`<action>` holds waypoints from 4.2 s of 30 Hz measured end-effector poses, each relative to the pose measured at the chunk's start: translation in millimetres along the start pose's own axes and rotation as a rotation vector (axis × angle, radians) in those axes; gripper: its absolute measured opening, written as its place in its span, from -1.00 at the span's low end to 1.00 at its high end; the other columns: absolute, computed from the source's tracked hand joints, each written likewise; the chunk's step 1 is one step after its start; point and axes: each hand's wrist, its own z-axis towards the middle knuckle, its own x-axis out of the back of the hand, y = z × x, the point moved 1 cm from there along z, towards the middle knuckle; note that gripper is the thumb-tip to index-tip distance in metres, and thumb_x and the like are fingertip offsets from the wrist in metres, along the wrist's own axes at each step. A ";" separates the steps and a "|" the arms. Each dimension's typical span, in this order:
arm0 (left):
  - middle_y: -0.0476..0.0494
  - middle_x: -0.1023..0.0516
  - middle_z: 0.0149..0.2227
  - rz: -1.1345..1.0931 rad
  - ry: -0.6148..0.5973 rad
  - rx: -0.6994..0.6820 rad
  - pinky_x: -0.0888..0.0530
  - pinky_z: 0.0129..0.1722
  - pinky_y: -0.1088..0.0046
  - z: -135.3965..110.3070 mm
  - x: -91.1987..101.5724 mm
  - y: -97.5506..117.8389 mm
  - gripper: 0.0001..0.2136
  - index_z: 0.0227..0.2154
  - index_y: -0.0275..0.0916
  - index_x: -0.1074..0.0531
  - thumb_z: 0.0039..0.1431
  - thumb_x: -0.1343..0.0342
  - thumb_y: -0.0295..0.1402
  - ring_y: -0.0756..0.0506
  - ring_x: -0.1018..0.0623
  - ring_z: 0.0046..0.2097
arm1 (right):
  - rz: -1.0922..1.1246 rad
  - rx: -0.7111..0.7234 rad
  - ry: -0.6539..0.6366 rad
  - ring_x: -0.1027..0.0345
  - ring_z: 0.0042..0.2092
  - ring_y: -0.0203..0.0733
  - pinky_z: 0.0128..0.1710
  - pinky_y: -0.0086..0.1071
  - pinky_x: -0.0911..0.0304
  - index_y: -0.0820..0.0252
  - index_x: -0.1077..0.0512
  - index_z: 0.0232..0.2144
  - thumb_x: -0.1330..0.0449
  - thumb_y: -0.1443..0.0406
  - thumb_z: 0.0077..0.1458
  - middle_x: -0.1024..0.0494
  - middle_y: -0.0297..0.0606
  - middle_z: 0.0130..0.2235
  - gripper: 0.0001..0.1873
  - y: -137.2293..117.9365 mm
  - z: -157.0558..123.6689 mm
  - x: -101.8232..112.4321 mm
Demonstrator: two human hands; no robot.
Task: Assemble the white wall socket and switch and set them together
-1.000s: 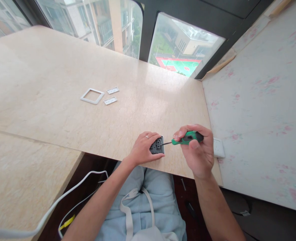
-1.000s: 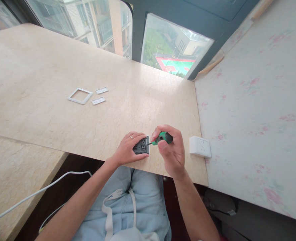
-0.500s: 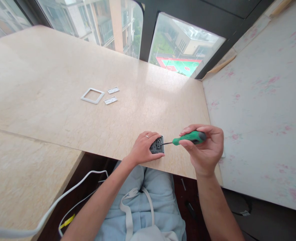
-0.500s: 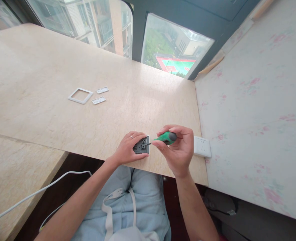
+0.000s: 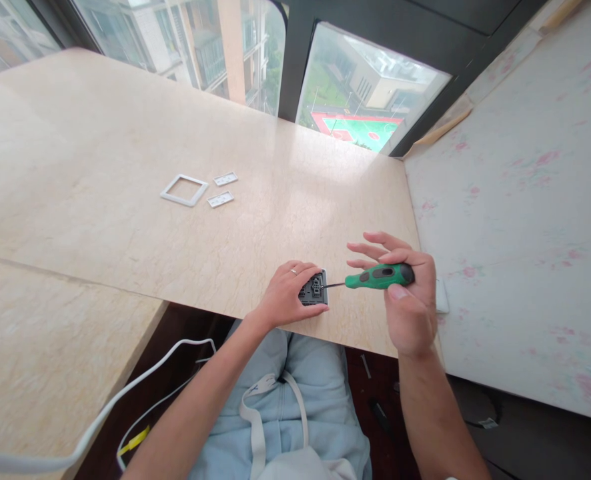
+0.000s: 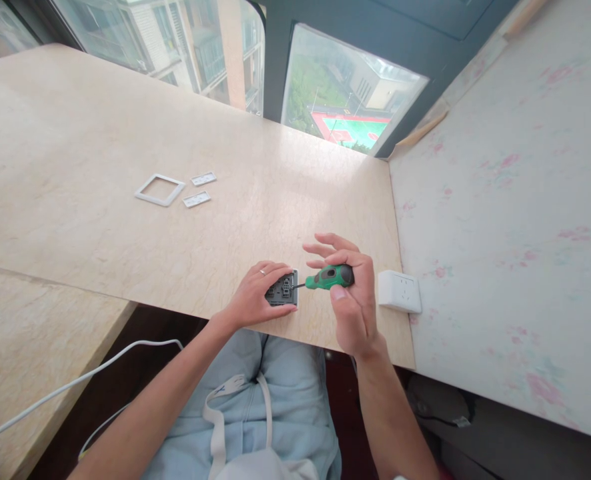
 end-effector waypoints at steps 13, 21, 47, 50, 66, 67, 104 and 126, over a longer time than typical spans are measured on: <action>-0.22 -0.51 0.12 0.009 0.011 -0.010 -0.33 0.20 0.11 -0.2 -0.9 -1.8 -0.37 0.10 -0.17 -0.37 0.01 -0.34 0.00 -0.27 -0.46 0.12 | -0.392 0.265 0.065 -0.45 -0.23 -0.19 -0.29 -0.25 -0.48 -0.03 -0.46 0.06 -0.35 0.24 0.14 -0.50 -0.27 -0.17 -0.58 16.1 1.9 9.8; -0.23 -0.51 0.12 0.003 0.014 -0.015 -0.32 0.20 0.12 -0.6 -0.9 -1.8 -0.38 0.11 -0.17 -0.37 0.03 -0.33 0.00 -0.26 -0.46 0.12 | 0.082 -0.016 -0.119 -0.33 0.25 0.11 0.14 0.16 -0.38 0.03 -0.34 0.21 -0.07 0.28 0.32 -0.40 -0.15 0.25 -0.58 0.4 0.5 9.6; -0.21 -0.50 0.13 -0.008 0.007 0.005 -0.31 0.22 0.10 -1.1 -1.2 -0.8 -0.37 0.12 -0.14 -0.38 0.02 -0.32 0.02 -0.27 -0.45 0.13 | -0.196 0.117 -0.022 -0.51 -0.17 -0.15 -0.17 -0.18 -0.53 0.01 -0.43 0.06 -0.39 0.39 0.07 -0.57 -0.27 -0.14 -0.49 9.3 0.7 12.9; -0.21 -0.50 0.13 -0.008 0.008 0.003 -0.31 0.22 0.12 -1.4 -0.8 -0.6 -0.37 0.11 -0.16 -0.38 0.02 -0.33 0.01 -0.26 -0.45 0.13 | -0.383 0.233 0.053 -0.42 -0.28 -0.23 -0.30 -0.30 -0.45 -0.01 -0.45 0.01 -0.48 0.35 -0.06 -0.50 -0.34 -0.25 -0.43 15.9 3.5 14.2; -0.21 -0.50 0.13 -0.001 0.005 0.012 -0.32 0.21 0.09 -1.5 -0.1 -1.0 -0.38 0.12 -0.15 -0.37 0.03 -0.33 -0.02 -0.26 -0.44 0.14 | -0.083 0.089 -0.083 -0.54 -0.11 -0.14 -0.12 -0.12 -0.54 -0.06 -0.42 0.07 -0.29 0.41 0.16 -0.57 -0.25 -0.04 -0.55 11.2 3.1 10.3; -0.21 -0.50 0.12 0.002 0.006 0.013 -0.33 0.21 0.09 -1.6 0.1 -1.3 -0.38 0.12 -0.15 -0.37 0.03 -0.33 -0.02 -0.27 -0.44 0.14 | -0.126 0.125 -0.060 -0.53 -0.16 -0.16 -0.16 -0.16 -0.53 -0.06 -0.44 0.05 -0.35 0.42 0.11 -0.57 -0.27 -0.10 -0.52 13.3 3.9 10.4; -0.22 -0.50 0.11 0.013 0.016 0.010 -0.36 0.19 0.04 -1.0 0.6 -1.1 -0.41 0.12 -0.12 -0.38 0.04 -0.33 -0.05 -0.29 -0.44 0.14 | -0.103 0.140 -0.054 -0.55 -0.07 -0.07 -0.11 -0.04 -0.57 -0.07 -0.46 0.12 -0.26 0.35 0.21 -0.58 -0.19 0.01 -0.57 12.8 2.4 16.1; -0.22 -0.51 0.11 0.016 0.029 -0.001 -0.35 0.19 0.09 -1.5 -0.8 -2.4 -0.39 0.10 -0.16 -0.37 0.03 -0.33 -0.02 -0.27 -0.45 0.13 | -0.434 0.317 -0.008 -0.47 -0.17 -0.13 -0.21 -0.18 -0.50 -0.05 -0.44 0.10 -0.43 0.37 0.03 -0.52 -0.23 -0.14 -0.42 12.4 7.4 17.7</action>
